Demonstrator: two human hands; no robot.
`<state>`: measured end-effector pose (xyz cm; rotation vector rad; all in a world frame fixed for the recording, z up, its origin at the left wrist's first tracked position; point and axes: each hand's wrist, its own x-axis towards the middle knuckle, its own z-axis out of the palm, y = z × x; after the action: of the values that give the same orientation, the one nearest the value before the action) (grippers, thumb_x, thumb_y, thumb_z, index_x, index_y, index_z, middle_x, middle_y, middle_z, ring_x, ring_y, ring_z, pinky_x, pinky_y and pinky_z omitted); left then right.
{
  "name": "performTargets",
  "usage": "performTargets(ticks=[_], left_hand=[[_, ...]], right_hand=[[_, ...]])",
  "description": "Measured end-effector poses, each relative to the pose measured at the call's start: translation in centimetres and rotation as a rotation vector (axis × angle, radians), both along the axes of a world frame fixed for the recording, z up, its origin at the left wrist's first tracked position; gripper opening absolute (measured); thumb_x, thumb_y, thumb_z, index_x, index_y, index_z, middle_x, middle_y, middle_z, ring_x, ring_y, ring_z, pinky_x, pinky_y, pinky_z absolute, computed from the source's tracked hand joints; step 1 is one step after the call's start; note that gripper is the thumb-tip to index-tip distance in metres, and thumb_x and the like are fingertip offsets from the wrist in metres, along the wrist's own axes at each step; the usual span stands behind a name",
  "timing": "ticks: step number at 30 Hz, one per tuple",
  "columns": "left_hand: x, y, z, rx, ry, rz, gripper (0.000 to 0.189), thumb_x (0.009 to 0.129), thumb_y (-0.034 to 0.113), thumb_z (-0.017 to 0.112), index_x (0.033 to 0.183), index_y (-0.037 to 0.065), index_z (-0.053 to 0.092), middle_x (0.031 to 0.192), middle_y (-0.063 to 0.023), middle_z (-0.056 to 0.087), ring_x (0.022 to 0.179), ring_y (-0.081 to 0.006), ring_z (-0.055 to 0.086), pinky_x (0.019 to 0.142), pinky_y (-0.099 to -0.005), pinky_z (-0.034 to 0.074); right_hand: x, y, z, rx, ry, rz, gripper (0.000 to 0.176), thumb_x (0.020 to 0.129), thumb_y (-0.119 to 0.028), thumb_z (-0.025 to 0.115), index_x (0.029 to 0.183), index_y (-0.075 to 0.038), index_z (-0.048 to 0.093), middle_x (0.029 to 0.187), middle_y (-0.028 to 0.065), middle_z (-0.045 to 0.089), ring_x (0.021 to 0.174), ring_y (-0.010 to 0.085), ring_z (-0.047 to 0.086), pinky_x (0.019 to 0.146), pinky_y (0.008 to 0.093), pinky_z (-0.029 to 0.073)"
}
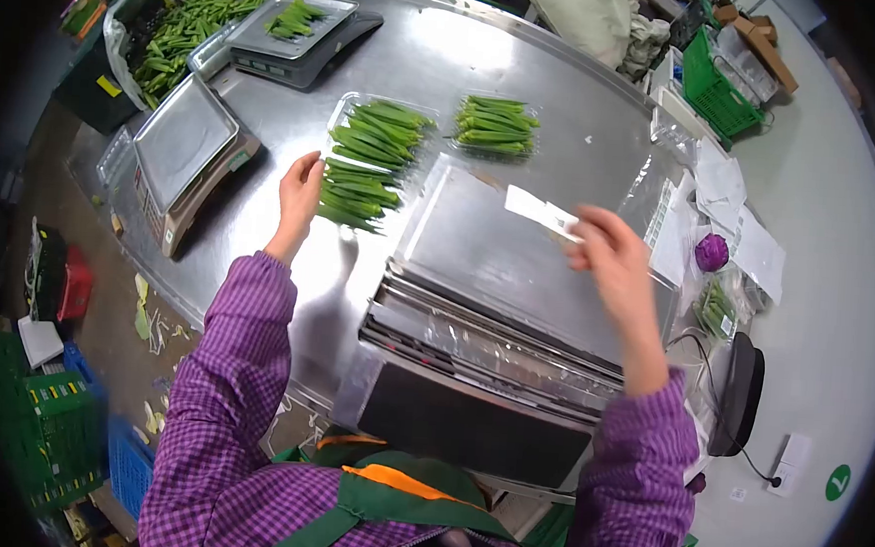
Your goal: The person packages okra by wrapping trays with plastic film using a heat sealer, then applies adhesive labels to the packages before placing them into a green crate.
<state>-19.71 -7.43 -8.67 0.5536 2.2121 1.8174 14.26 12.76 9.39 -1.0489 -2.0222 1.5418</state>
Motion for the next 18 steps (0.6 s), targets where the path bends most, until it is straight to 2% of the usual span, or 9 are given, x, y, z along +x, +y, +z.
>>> performTargets(ticks=[1,2,4,6,7,9,11,15,18], left_hand=[[-2.3,1.2,-1.5,-0.065,0.193,0.048,0.033,0.087,0.021,0.055,0.113,0.0,0.057,0.101,-0.0136,0.063,0.089,-0.0235,0.06,0.078,-0.0327,0.047],[-4.5,2.4,-3.1,-0.058,0.186,0.042,0.033,0.087,0.021,0.055,0.113,0.0,0.057,0.101,-0.0136,0.063,0.089,-0.0235,0.06,0.078,-0.0327,0.047],[-8.3,4.1,-5.6,-0.308,0.465,0.177,0.038,0.087,0.024,0.053,0.116,0.0,0.055,0.107,-0.0221,0.059,0.098,-0.036,0.058,0.085,-0.0397,0.045],[-10.3,5.2,-5.7,-0.369,0.362,0.103,0.038,0.087,0.025,0.052,0.116,0.0,0.055,0.108,-0.0231,0.059,0.099,-0.0378,0.056,0.086,-0.0408,0.044],[-11.1,5.6,-5.8,-0.438,0.266,0.029,0.039,0.087,0.026,0.05,0.116,0.0,0.055,0.109,-0.0241,0.058,0.101,-0.0397,0.055,0.087,-0.0419,0.043],[-11.9,5.9,-6.8,-0.385,0.215,-0.045,0.035,0.087,0.024,0.051,0.114,0.003,0.058,0.104,-0.02,0.062,0.096,-0.0362,0.058,0.085,-0.04,0.044],[-12.7,5.7,-7.2,-0.354,0.165,-0.106,0.032,0.085,0.021,0.054,0.112,0.003,0.06,0.104,-0.0196,0.062,0.095,-0.0345,0.06,0.083,-0.0372,0.046],[-12.5,5.0,-7.1,-0.232,0.053,-0.17,0.03,0.086,0.014,0.055,0.113,0.0,0.059,0.106,-0.0151,0.064,0.095,-0.0226,0.062,0.083,-0.0286,0.045],[-12.2,4.2,-6.8,-0.088,-0.166,-0.184,0.028,0.087,0.011,0.055,0.112,-0.001,0.059,0.101,-0.0102,0.066,0.088,-0.0157,0.06,0.079,-0.0259,0.045]], right_hand=[[-4.0,-0.8,-0.2,-0.036,0.0,0.08,0.034,0.089,-0.014,0.052,0.116,0.006,0.052,0.096,0.0108,0.062,0.074,0.0124,0.06,0.065,0.024,0.05],[-7.9,-1.4,-0.5,-0.071,0.0,0.16,0.035,0.088,-0.014,0.053,0.117,0.007,0.051,0.097,0.0114,0.062,0.075,0.013,0.06,0.065,0.0242,0.05],[-15.1,-1.8,-3.1,-0.068,0.015,0.259,0.039,0.087,-0.014,0.054,0.119,0.008,0.049,0.1,0.0125,0.061,0.078,0.0138,0.061,0.068,0.0257,0.051],[-21.3,-0.7,-8.0,-0.013,-0.072,0.276,0.044,0.085,-0.016,0.054,0.122,0.008,0.046,0.106,0.0167,0.059,0.083,0.0201,0.062,0.071,0.0287,0.052],[-24.1,0.2,-11.2,0.156,-0.238,0.254,0.042,0.084,-0.015,0.053,0.119,0.008,0.048,0.106,0.0202,0.059,0.084,0.0248,0.062,0.071,0.0317,0.052],[-28.5,1.5,-14.5,0.331,-0.406,0.23,0.04,0.084,-0.014,0.051,0.117,0.007,0.051,0.107,0.0237,0.059,0.085,0.0296,0.063,0.071,0.0346,0.052],[-31.5,2.3,-15.8,-0.027,-0.796,0.136,0.031,0.081,-0.013,0.05,0.104,0.006,0.059,0.101,0.0271,0.06,0.085,0.0371,0.063,0.071,0.0383,0.052],[-33.7,3.6,-20.4,-0.109,-0.87,0.017,0.025,0.078,-0.012,0.051,0.091,0.006,0.063,0.091,0.0255,0.063,0.083,0.0362,0.064,0.07,0.0397,0.052],[-33.2,4.9,-22.5,0.098,-0.864,0.067,0.026,0.075,-0.011,0.056,0.094,0.005,0.064,0.094,0.0244,0.064,0.09,0.0349,0.064,0.074,0.039,0.051]])
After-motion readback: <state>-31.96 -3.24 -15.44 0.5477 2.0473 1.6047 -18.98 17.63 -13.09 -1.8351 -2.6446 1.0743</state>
